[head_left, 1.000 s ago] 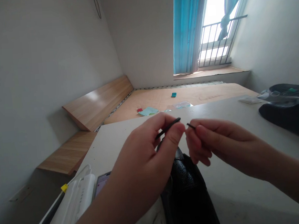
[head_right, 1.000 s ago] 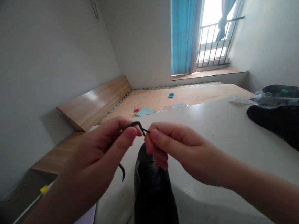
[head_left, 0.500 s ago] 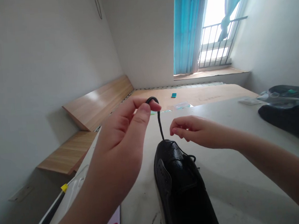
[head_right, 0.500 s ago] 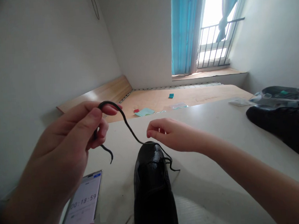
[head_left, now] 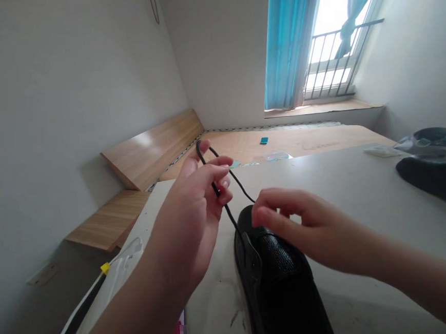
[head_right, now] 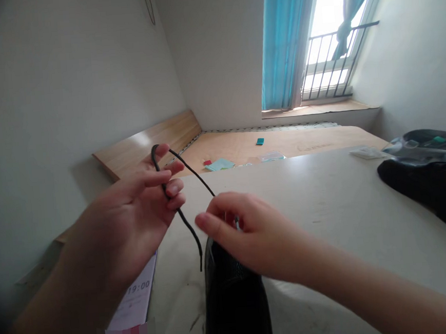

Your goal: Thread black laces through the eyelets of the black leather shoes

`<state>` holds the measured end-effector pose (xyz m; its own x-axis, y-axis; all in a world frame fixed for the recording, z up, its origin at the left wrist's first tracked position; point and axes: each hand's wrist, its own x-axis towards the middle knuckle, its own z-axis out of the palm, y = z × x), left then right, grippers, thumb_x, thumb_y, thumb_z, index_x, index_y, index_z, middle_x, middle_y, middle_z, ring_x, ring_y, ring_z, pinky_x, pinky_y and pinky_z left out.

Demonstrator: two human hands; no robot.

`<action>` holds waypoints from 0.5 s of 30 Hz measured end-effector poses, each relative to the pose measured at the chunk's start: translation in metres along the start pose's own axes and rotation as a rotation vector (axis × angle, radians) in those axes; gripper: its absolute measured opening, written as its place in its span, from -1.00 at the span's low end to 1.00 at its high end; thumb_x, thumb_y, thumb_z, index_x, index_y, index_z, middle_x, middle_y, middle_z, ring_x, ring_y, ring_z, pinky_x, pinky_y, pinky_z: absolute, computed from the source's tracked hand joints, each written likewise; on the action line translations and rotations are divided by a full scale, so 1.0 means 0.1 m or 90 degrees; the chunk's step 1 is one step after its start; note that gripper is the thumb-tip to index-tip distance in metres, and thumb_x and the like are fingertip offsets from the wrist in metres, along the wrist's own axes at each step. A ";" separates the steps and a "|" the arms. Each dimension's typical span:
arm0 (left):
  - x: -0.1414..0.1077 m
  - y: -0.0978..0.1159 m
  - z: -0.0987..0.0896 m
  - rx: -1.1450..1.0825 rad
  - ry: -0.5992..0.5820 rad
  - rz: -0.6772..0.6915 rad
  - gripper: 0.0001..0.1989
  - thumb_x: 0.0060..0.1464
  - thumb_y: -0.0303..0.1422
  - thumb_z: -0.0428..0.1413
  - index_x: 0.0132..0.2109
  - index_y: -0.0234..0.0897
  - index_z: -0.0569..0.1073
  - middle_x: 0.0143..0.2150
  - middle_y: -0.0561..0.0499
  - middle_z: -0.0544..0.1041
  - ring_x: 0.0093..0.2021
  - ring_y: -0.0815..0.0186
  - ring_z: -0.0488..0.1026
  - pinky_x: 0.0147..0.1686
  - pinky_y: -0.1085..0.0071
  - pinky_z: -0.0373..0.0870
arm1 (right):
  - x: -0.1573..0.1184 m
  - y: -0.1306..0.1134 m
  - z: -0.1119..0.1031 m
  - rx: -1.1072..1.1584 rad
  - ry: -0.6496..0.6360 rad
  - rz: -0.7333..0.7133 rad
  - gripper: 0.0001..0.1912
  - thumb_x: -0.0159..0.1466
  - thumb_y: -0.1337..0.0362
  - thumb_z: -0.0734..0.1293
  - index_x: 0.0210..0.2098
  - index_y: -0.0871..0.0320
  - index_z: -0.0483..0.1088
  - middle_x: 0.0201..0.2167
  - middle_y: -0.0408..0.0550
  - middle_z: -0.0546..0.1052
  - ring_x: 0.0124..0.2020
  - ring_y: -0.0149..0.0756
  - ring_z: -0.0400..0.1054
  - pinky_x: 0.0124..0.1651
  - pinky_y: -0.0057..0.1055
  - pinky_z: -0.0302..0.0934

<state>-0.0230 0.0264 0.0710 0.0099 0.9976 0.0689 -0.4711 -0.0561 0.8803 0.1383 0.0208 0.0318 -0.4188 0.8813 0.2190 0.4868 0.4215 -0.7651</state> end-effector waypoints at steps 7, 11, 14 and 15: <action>-0.11 0.10 0.07 -0.045 -0.080 -0.006 -0.78 -0.06 -0.45 -0.03 -0.20 -0.18 0.33 -0.29 0.06 0.34 -0.48 0.45 0.23 -0.48 0.52 0.24 | -0.01 0.08 0.25 -0.024 -0.116 -0.107 -0.72 0.30 0.12 0.31 -0.04 0.08 0.43 0.05 0.01 0.35 0.14 -0.09 0.11 0.20 -0.16 0.03; -0.11 0.13 0.05 0.102 -0.094 0.060 -0.64 -0.12 -0.46 -0.03 -0.11 -0.17 0.39 -0.35 0.08 0.36 -0.55 0.47 0.19 -0.53 0.53 0.17 | 0.05 0.09 0.17 0.107 -0.147 -0.070 -0.72 0.38 0.26 0.15 -0.39 0.13 0.41 -0.37 -0.11 0.41 -0.24 -0.30 0.29 -0.12 -0.34 0.19; -0.06 0.14 -0.05 0.377 -0.048 0.178 -0.61 0.00 -0.41 0.06 0.02 -0.11 0.38 -0.48 0.13 0.35 -0.63 0.45 0.15 -0.61 0.52 0.06 | 0.12 0.14 0.00 0.137 -0.118 0.055 -0.69 0.36 0.11 0.16 -0.39 0.14 0.36 -0.58 -0.22 0.23 -0.53 -0.40 0.09 -0.46 -0.40 0.01; -0.04 0.14 -0.10 0.508 -0.027 0.216 -0.61 0.05 -0.35 0.07 0.07 -0.09 0.36 -0.51 0.13 0.37 -0.62 0.41 0.20 -0.61 0.50 0.06 | 0.14 0.17 -0.06 0.131 -0.105 0.071 -0.67 0.35 0.05 0.18 -0.37 0.15 0.37 -0.58 -0.23 0.20 -0.53 -0.41 0.04 -0.47 -0.41 -0.04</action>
<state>-0.0380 0.0223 0.0786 0.0219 0.9200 0.3912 0.3047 -0.3789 0.8739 0.1451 0.0413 0.0256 -0.4987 0.8660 0.0370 0.3786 0.2561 -0.8894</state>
